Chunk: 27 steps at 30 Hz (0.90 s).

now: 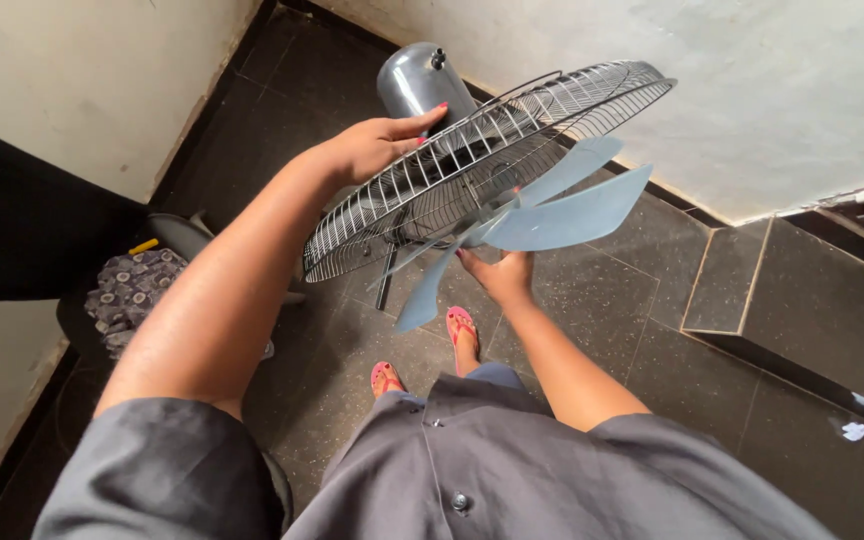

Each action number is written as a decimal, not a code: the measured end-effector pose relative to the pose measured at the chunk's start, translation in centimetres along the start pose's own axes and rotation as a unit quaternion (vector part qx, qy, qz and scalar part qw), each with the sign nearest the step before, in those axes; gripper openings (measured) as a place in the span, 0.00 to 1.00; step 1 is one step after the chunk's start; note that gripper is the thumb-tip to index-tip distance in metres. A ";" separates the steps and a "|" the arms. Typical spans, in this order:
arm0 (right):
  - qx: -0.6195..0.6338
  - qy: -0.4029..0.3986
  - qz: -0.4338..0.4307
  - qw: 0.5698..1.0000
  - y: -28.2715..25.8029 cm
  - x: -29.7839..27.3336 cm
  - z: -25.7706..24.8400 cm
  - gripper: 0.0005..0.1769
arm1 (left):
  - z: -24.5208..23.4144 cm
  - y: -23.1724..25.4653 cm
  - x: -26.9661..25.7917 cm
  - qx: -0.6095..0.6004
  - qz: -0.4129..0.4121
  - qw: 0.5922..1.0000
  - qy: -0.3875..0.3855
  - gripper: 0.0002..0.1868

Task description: The person wipes a detached fan blade with a cloth, then reattaches it to a standing fan and secures it with a nut. The person uses a cloth to clean the blade and hands to mount and tighten the blade onto the fan.

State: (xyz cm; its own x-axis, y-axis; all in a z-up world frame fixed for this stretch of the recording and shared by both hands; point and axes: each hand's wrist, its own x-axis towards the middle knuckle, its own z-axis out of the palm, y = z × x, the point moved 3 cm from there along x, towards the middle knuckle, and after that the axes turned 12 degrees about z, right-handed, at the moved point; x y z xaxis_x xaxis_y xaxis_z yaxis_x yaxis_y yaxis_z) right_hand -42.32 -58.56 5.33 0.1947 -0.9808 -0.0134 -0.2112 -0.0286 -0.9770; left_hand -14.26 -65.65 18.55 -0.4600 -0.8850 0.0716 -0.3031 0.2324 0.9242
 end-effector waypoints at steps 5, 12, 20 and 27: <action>0.068 -0.023 0.000 0.997 -1.6 -0.2 -0.2 0.60 | 0.5 -1.2 -0.3 -0.013 -0.079 0.997 0.024 0.27; 0.217 -0.002 0.122 0.969 -1.3 0.3 0.9 0.56 | 1.1 -1.4 -0.6 -0.040 -0.012 0.998 0.053 0.26; -0.162 0.064 0.052 0.983 -6.9 1.7 2.3 0.59 | 0.7 -1.4 -1.9 -0.044 -0.053 0.997 0.031 0.29; 0.044 0.002 0.075 0.996 -4.9 2.8 3.4 0.54 | -0.1 -1.3 -2.8 -0.149 -0.140 0.979 0.027 0.33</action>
State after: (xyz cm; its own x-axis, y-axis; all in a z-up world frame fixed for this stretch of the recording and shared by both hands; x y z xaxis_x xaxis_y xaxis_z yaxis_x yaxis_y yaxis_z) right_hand -37.44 -60.52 9.36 0.1636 -0.9733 -0.1608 -0.1529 0.1360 -0.9788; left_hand -12.52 -63.54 17.18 -0.3475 -0.9188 -0.1873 -0.1496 -0.1429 0.9784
